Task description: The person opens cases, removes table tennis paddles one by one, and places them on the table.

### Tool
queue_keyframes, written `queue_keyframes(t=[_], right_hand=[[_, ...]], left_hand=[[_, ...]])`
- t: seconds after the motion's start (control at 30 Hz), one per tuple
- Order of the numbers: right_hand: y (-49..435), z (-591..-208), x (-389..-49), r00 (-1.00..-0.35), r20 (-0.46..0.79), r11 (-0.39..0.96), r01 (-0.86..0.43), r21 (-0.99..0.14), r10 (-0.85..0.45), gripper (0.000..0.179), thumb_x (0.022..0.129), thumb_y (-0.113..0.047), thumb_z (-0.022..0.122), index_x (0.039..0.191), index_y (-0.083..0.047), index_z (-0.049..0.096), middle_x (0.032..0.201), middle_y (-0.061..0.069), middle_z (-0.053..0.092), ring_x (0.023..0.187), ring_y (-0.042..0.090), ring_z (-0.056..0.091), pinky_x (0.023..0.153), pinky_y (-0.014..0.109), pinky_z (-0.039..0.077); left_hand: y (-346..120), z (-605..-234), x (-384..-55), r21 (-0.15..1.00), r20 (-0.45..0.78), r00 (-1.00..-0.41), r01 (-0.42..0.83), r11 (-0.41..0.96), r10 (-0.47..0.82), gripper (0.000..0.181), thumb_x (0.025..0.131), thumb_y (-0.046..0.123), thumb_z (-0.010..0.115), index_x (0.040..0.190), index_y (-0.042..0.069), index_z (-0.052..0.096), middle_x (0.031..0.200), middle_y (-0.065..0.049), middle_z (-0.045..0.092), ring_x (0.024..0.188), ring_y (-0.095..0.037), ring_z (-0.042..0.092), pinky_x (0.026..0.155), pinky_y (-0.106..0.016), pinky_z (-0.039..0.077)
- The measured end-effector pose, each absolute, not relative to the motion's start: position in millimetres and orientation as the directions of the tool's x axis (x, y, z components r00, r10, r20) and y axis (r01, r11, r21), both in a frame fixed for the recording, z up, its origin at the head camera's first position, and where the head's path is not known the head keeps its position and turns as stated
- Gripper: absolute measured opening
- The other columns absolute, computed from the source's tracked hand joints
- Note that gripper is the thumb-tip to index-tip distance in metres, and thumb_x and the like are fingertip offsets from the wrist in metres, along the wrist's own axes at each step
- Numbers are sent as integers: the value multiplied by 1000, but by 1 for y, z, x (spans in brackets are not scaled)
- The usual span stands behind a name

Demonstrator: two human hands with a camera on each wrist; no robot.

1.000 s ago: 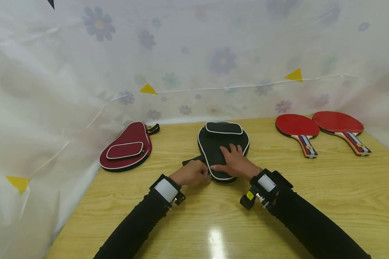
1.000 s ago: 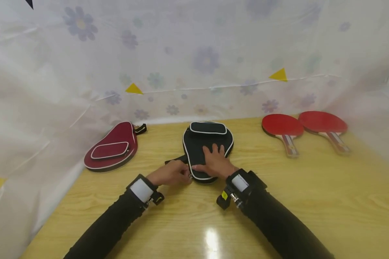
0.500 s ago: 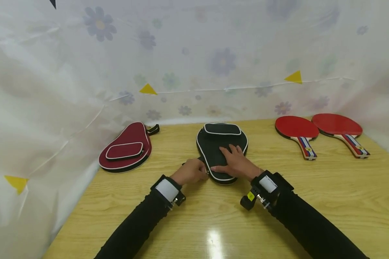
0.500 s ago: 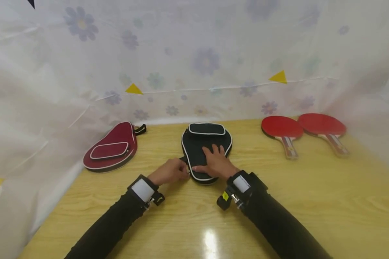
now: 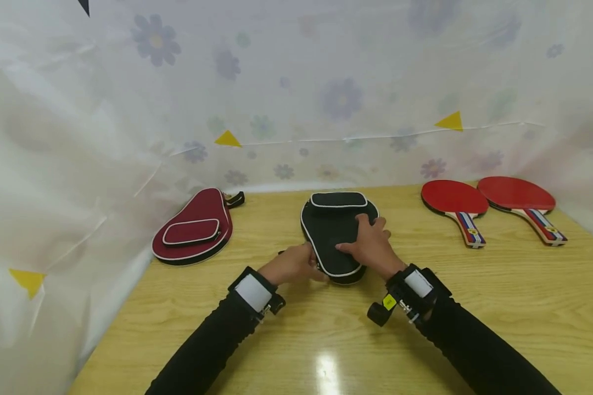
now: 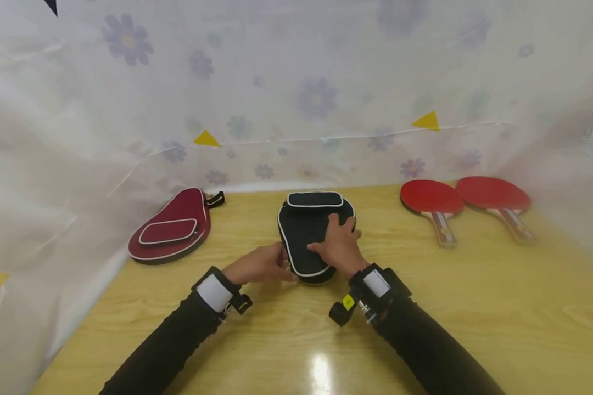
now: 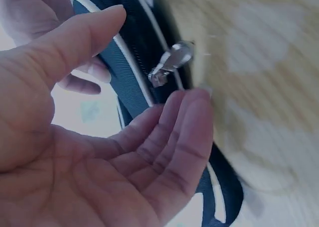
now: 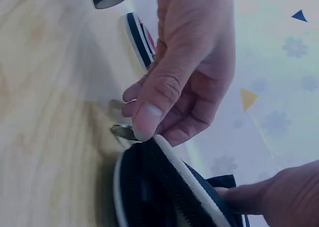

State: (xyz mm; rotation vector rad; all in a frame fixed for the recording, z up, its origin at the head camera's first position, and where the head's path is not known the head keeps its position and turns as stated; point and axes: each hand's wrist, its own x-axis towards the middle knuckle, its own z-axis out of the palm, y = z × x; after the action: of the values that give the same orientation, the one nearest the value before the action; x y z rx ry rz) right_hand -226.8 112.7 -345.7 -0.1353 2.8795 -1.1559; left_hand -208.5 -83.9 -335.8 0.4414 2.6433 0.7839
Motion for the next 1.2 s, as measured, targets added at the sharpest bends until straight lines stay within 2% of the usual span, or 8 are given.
queue_keyframes(t=[0.13, 0.23, 0.43, 0.53, 0.63, 0.83, 1.07, 1.2], right_hand=[[114, -335, -227, -1000, 8, 650, -24, -759, -29, 87, 92, -19, 75, 156, 2, 19, 150, 40, 14, 131, 57, 31, 98, 62, 43], [111, -327, -225, -995, 94, 596, -89, -798, -23, 90, 93, -14, 72, 158, 3, 13, 153, 38, 17, 137, 53, 30, 104, 61, 40], [93, -313, -219, -950, 302, 363, -308, -879, -76, 87, 102, -24, 60, 162, -5, 1, 159, 26, 29, 137, 41, 43, 106, 56, 41], [82, -310, -215, -917, 364, 274, -397, -876, -165, 79, 107, -30, 50, 162, -9, -3, 158, 23, 35, 131, 38, 53, 102, 53, 47], [73, -312, -213, -871, 399, 253, -470, -846, -285, 69, 111, -33, 39, 163, -8, 1, 157, 21, 38, 134, 36, 52, 104, 52, 45], [63, -326, -212, -782, 320, 188, -480, -857, -535, 64, 110, -48, 23, 161, -9, 22, 164, 10, 28, 151, 25, 25, 119, 49, 25], [58, -348, -219, -716, 235, 297, -532, -793, -657, 60, 111, -47, 24, 157, -10, 35, 159, 6, 38, 147, 23, 35, 118, 46, 30], [59, -357, -224, -665, 208, 342, -597, -726, -718, 55, 112, -39, 27, 154, -6, 41, 157, 11, 42, 146, 28, 37, 117, 46, 31]], left_hand=[[-81, -328, -206, 581, -207, -894, 215, 785, 397, 58, 90, 33, 78, 128, -2, 53, 105, -12, 60, 84, -19, 58, 70, -31, 49], [-78, -321, -204, 588, -139, -910, 242, 772, 391, 72, 95, 43, 69, 144, -4, 45, 130, -21, 53, 108, -28, 59, 89, -40, 51], [-73, -311, -200, 661, 84, -940, 301, 687, 331, 69, 107, 40, 49, 154, -7, 30, 150, -31, 37, 133, -42, 48, 106, -52, 43], [-74, -308, -201, 669, 220, -934, 355, 653, 282, 63, 109, 32, 44, 152, -11, 29, 144, -33, 43, 129, -43, 50, 103, -54, 45], [-79, -304, -203, 706, 289, -935, 354, 614, 207, 63, 108, 27, 47, 154, -11, 25, 138, -31, 48, 121, -40, 56, 98, -51, 49], [-94, -293, -207, 789, 320, -945, 302, 536, 61, 79, 102, 33, 61, 158, -3, 18, 141, -27, 46, 115, -36, 61, 93, -48, 52], [-113, -292, -207, 749, 319, -947, 236, 620, -25, 77, 100, 11, 55, 163, 11, 11, 149, -31, 30, 117, -42, 55, 88, -50, 50], [-128, -300, -210, 678, 344, -938, 211, 704, -50, 70, 97, 1, 50, 160, 1, 20, 148, -38, 23, 126, -51, 46, 91, -55, 46]])
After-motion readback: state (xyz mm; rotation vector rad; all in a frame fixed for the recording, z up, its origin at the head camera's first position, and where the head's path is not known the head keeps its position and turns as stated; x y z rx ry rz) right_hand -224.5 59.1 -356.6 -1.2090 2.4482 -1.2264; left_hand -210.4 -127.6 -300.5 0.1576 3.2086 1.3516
